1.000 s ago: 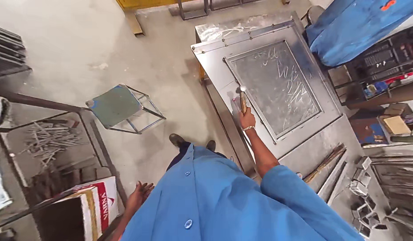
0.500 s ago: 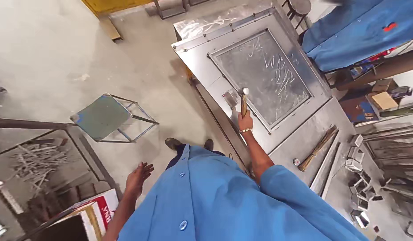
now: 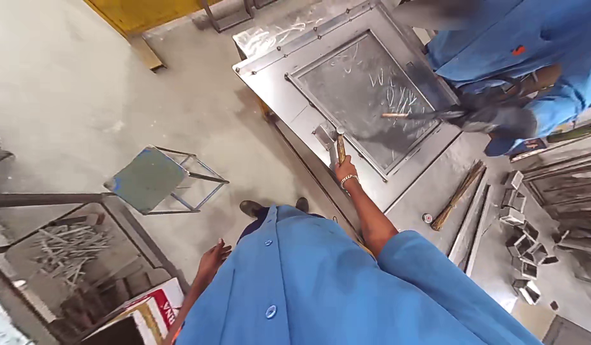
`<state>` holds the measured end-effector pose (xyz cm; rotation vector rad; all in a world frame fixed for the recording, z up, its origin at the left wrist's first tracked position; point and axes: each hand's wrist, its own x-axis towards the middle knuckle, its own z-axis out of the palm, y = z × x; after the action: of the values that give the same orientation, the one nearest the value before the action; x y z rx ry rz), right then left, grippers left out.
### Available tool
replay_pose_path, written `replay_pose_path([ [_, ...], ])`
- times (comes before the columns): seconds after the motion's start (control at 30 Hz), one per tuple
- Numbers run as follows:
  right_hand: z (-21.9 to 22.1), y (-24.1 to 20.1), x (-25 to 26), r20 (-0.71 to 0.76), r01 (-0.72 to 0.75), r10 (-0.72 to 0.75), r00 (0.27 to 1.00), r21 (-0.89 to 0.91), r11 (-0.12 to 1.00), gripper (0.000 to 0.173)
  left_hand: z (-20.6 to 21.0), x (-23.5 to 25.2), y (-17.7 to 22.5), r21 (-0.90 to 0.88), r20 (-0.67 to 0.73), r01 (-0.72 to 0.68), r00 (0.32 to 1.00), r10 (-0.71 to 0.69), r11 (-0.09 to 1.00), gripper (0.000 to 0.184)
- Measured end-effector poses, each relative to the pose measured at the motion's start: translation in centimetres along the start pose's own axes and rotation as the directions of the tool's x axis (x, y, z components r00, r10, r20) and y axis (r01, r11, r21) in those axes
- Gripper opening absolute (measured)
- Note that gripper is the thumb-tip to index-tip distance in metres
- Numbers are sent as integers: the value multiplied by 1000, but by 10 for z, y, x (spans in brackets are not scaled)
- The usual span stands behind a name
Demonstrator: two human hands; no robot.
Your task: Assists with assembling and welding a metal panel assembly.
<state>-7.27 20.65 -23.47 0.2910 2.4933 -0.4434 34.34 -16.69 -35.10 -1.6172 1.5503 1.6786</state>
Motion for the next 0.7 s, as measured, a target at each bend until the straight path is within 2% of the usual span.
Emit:
replay_pose_path([
  [0.17,20,-18,-6,-6,-62,63,998,103,993,55,3,-3,28,20,10,-32,999,31,999,62],
  [0.3,22,-32,-11,-3,-136,138,990,124,983,55,-10,2,46,207,30,-85,996,81,975,63],
  [0.47,25,-49,-14,-12,-202,206,978,143,969,51,-51,54,61,442,70,-123,992,103,888,65],
  [0.57,28,-58,-16,-16,-232,239,971,186,955,53,-63,67,97,476,105,-146,988,110,867,61],
  [0.7,30,-68,-21,-26,-229,241,970,230,946,62,-60,49,180,445,168,-189,978,126,875,52],
])
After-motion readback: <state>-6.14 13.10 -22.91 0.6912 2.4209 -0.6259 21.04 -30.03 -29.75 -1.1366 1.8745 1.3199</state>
